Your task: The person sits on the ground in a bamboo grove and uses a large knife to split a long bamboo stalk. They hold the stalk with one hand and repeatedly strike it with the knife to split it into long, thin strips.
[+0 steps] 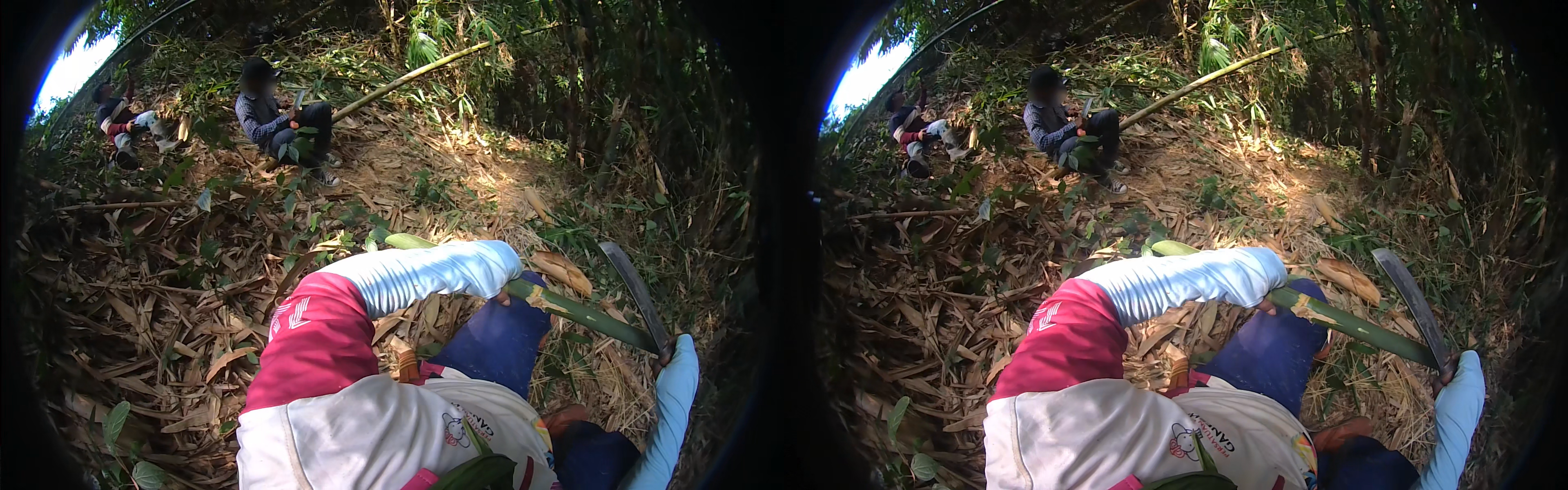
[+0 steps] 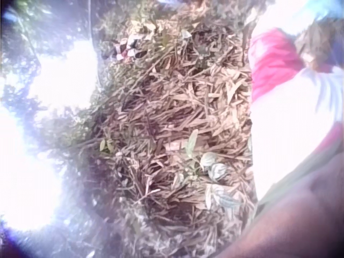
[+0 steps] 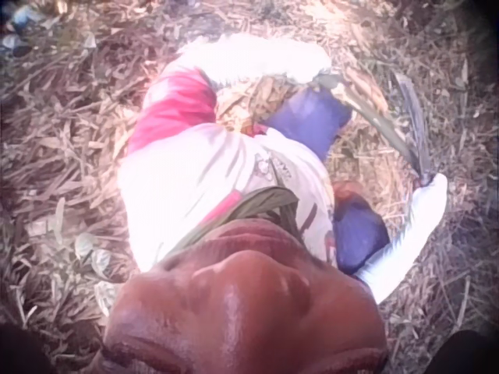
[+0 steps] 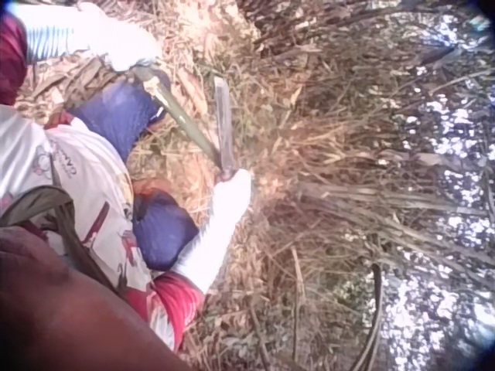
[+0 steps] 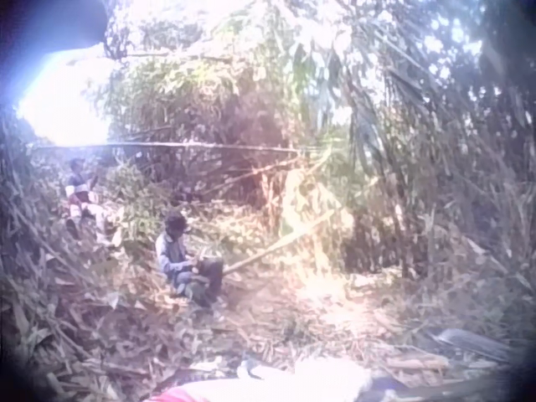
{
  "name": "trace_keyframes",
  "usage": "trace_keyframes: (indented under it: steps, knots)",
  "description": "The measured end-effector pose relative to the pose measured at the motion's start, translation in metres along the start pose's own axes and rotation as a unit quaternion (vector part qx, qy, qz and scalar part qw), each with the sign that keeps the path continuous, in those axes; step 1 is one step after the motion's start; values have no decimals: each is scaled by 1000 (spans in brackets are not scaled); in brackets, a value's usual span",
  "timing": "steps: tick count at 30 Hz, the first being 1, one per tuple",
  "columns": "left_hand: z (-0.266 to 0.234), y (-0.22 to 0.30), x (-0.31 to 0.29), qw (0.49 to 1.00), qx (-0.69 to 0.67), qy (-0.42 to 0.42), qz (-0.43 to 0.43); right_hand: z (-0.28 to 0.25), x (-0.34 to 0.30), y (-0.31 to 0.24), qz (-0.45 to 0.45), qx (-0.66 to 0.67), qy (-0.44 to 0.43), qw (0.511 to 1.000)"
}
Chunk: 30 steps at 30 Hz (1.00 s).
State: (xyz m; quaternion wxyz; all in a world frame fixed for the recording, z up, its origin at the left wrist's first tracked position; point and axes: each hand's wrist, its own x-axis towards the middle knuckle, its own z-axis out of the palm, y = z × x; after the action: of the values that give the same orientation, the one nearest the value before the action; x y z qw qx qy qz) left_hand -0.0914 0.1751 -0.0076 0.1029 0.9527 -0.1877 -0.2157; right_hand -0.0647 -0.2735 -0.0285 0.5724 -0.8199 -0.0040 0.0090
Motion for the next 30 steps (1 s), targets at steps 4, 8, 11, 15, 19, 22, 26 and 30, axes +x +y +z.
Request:
trace_keyframes:
  steps: [4,8,11,15,19,22,26,30]
  knots:
    - [57,-29,17,984,-178,-21,17,-9,12,9,-85,-144,58,984]
    - [67,-2,39,956,-291,-35,22,0,18,7,9,156,159,975]
    - [72,5,41,943,-330,-25,28,23,10,-11,60,293,185,936]
    - [82,17,43,930,-366,-8,38,56,-23,-10,-155,-127,3,980]
    - [85,35,55,923,-379,-1,64,87,-39,-45,-236,-283,-48,928]
    - [93,41,55,917,-395,4,56,102,-48,-47,-294,-381,-37,876]
    - [95,46,55,912,-407,13,57,95,-37,-65,-297,-446,-64,842]
    - [96,52,58,909,-413,17,59,72,-34,-76,-362,-459,-55,809]
